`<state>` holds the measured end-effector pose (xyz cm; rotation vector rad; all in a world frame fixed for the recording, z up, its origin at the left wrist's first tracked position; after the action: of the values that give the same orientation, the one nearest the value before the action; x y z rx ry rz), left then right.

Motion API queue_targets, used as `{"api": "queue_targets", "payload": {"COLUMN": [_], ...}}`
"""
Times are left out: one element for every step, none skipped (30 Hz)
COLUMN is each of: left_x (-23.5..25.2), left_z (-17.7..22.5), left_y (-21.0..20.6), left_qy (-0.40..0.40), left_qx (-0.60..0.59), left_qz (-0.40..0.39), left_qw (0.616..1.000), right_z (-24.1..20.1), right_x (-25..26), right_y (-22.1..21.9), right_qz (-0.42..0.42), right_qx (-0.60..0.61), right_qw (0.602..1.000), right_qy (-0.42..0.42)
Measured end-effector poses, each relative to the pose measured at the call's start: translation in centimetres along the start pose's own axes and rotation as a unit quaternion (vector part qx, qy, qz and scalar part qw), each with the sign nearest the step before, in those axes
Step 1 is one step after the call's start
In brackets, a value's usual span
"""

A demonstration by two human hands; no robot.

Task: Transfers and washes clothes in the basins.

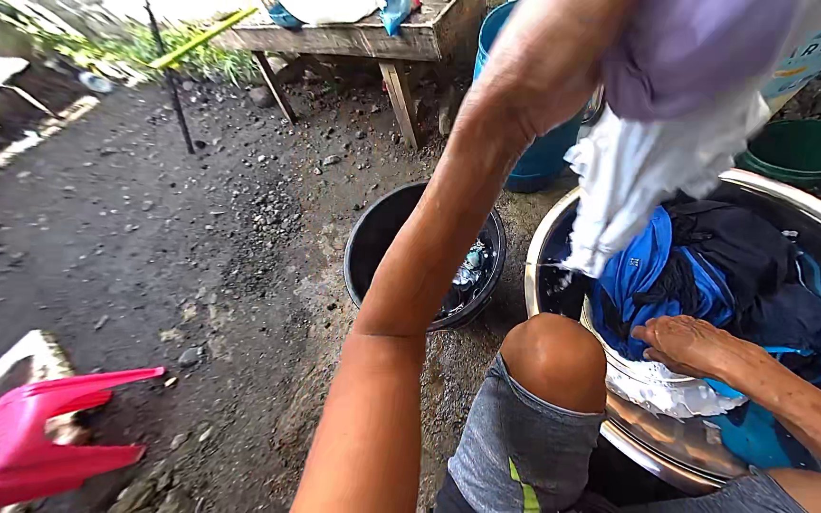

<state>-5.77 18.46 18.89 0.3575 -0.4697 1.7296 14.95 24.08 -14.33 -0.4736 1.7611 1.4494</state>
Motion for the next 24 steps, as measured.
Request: {"api": "queue_targets", "payload": {"left_x": [0.5, 0.4, -0.4, -1.5, -2.9, -4.7, -6.9, -9.5, -12.1, -14.7, -17.1, -19.0, -20.7, -22.0, -23.2, -24.2, -25.1, -25.8, -26.0, -25.9, -25.7, -25.7, -25.9, -26.2], "left_z": [-1.9, -4.0, -6.1, -8.1, -10.0, -11.7, -13.4, -15.3, -17.1, -18.9, -20.7, -22.5, -24.3, -26.0, -27.7, -29.2, -30.5, -31.6, -32.3, -32.5, -32.5, -32.7, -32.8, -32.8], "left_y": [-0.5, 0.0, 1.6, 4.0, 7.0, 10.4, 14.1, 17.8, 21.3, 24.3, 26.9, 28.9, 30.3, 31.0, 31.5, 31.9, 32.5, 33.2, 33.6, 33.4, 33.1, 33.1, 33.1, 33.2], "left_qy": [0.06, 0.114, 0.156, 0.184, 0.216, 0.271, 0.35, 0.43, 0.493, 0.531, 0.546, 0.548, 0.545, 0.538, 0.529, 0.52, 0.52, 0.53, 0.538, 0.542, 0.545, 0.546, 0.545, 0.54], "left_qx": [0.136, 0.264, 0.369, 0.443, 0.497, 0.54, 0.565, 0.568, 0.555, 0.543, 0.533, 0.522, 0.509, 0.493, 0.485, 0.483, 0.49, 0.498, 0.502, 0.5, 0.491, 0.478, 0.462, 0.44], "left_qz": [-0.09, -0.173, -0.221, -0.244, -0.243, -0.226, -0.196, -0.154, -0.105, -0.056, -0.017, 0.012, 0.029, 0.044, 0.065, 0.098, 0.123, 0.127, 0.121, 0.113, 0.106, 0.098, 0.095, 0.099], "left_qw": [0.985, 0.942, 0.889, 0.843, 0.804, 0.764, 0.721, 0.685, 0.661, 0.648, 0.646, 0.654, 0.666, 0.682, 0.693, 0.698, 0.689, 0.674, 0.666, 0.665, 0.672, 0.681, 0.693, 0.711], "right_z": [-0.4, -0.8, -1.1, -1.4, -1.6, -1.7, -1.6, -1.5, -1.4, -1.3, -1.2, -1.1, -1.0, -0.9, -0.7, -0.6, -0.6, -0.6, -0.6, -0.5, -0.4, -0.4, -0.6, -0.8], "right_x": [-0.1, -0.2, -0.3, -0.3, -0.3, -0.2, -0.1, -0.1, 0.0, 0.1, 0.2, 0.3, 0.4, 0.5, 0.5, 0.6, 0.9, 1.1, 1.2, 1.3, 1.5, 1.6, 1.7, 1.8], "right_y": [-0.1, -0.2, -0.3, -0.4, -0.4, -0.3, -0.1, 0.1, 0.3, 0.4, 0.4, 0.3, 0.1, 0.0, -0.1, -0.1, -0.2, -0.2, -0.3, -0.4, -0.6, -0.7, -0.7, -0.8], "right_qz": [-0.001, -0.002, -0.005, -0.01, -0.015, -0.015, -0.013, -0.011, -0.011, -0.011, -0.013, -0.016, -0.02, -0.024, -0.028, -0.03, -0.033, -0.035, -0.037, -0.04, -0.039, -0.04, -0.045, -0.05], "right_qx": [0.002, 0.004, 0.007, 0.011, 0.015, 0.016, 0.014, 0.011, 0.008, 0.006, 0.003, 0.001, 0.003, 0.005, 0.009, 0.013, 0.014, 0.017, 0.021, 0.027, 0.032, 0.038, 0.042, 0.043], "right_qw": [1.0, 1.0, 1.0, 0.999, 0.999, 0.999, 0.999, 0.999, 0.999, 1.0, 1.0, 1.0, 1.0, 1.0, 1.0, 0.999, 0.999, 0.999, 0.999, 0.999, 0.999, 0.998, 0.998, 0.998], "right_qy": [0.011, 0.021, 0.03, 0.038, 0.043, 0.045, 0.044, 0.041, 0.034, 0.027, 0.021, 0.015, 0.011, 0.009, 0.007, 0.009, 0.012, 0.012, 0.01, 0.003, -0.005, -0.012, -0.016, -0.016]}}
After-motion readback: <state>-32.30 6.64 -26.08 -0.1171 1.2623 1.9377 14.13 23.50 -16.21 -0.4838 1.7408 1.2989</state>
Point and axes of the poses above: each hand's wrist, its own x-axis towards the middle knuckle, its own y-axis out of the back of the hand, z = x × y, the point moved 6 cm from there along x, towards the middle knuckle, and after that the axes turned 4 degrees about -x, right-handed, at the moved point
